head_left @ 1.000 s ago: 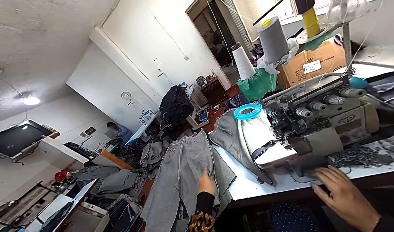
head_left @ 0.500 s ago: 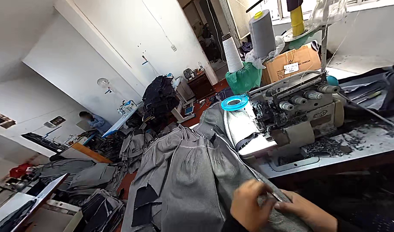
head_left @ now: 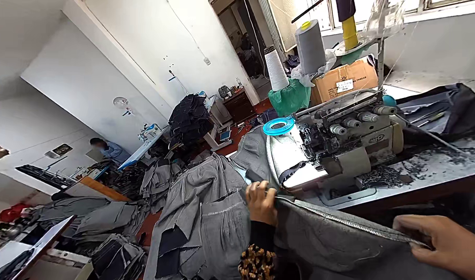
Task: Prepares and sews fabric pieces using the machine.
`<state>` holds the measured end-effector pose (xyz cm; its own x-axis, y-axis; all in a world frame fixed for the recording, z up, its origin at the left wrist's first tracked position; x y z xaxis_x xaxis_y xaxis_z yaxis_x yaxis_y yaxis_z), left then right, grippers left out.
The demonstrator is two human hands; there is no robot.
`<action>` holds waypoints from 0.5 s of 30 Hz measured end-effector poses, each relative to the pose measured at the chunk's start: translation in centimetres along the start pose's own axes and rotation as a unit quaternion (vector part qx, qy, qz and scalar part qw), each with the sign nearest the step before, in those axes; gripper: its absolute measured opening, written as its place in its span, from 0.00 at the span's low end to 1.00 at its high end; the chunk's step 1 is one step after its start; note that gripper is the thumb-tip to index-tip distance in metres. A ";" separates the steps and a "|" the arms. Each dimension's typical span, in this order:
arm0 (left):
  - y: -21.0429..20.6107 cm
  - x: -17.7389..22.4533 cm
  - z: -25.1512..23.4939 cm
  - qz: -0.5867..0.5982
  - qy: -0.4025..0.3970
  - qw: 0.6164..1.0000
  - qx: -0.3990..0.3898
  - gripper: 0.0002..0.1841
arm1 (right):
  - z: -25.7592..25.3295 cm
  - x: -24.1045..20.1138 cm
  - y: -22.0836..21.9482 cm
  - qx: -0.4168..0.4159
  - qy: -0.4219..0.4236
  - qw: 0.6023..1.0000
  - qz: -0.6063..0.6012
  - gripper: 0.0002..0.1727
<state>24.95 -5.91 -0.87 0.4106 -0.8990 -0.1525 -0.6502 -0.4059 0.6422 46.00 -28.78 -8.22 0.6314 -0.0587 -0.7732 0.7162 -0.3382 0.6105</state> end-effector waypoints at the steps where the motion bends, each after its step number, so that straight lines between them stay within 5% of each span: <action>1: 0.7 -1.0 0.3 0.005 0.026 0.999 -0.019 0.09 | 0.0 -0.4 0.4 0.041 0.038 0.998 0.022 0.10; 6: 4.0 -5.7 1.6 0.006 0.156 0.980 -0.121 0.11 | -1.2 -3.0 3.5 0.189 0.131 0.965 0.124 0.05; 9: 10.7 -4.3 -3.1 -0.052 0.089 0.994 -0.026 0.06 | -3.2 -5.0 7.4 0.220 0.149 0.954 0.140 0.07; 15: 23.9 1.1 -12.3 -0.095 -0.045 0.978 0.182 0.11 | -4.4 -10.9 21.0 0.374 0.166 0.892 0.193 0.11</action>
<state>17.76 -14.59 23.57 0.4987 -0.8055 -0.3201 -0.7588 -0.5842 0.2880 55.51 -31.11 13.76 0.9304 -0.0669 -0.3604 0.1061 -0.8921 0.4392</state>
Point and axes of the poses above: each hand's wrist, its own z-axis away from the middle knuckle, its own y-axis out of the back of the hand, x = y × z, the point moved 8 cm from there along -z, towards the middle knuckle, and after that the axes turned 7 degrees about -y, right-handed, at the moved point
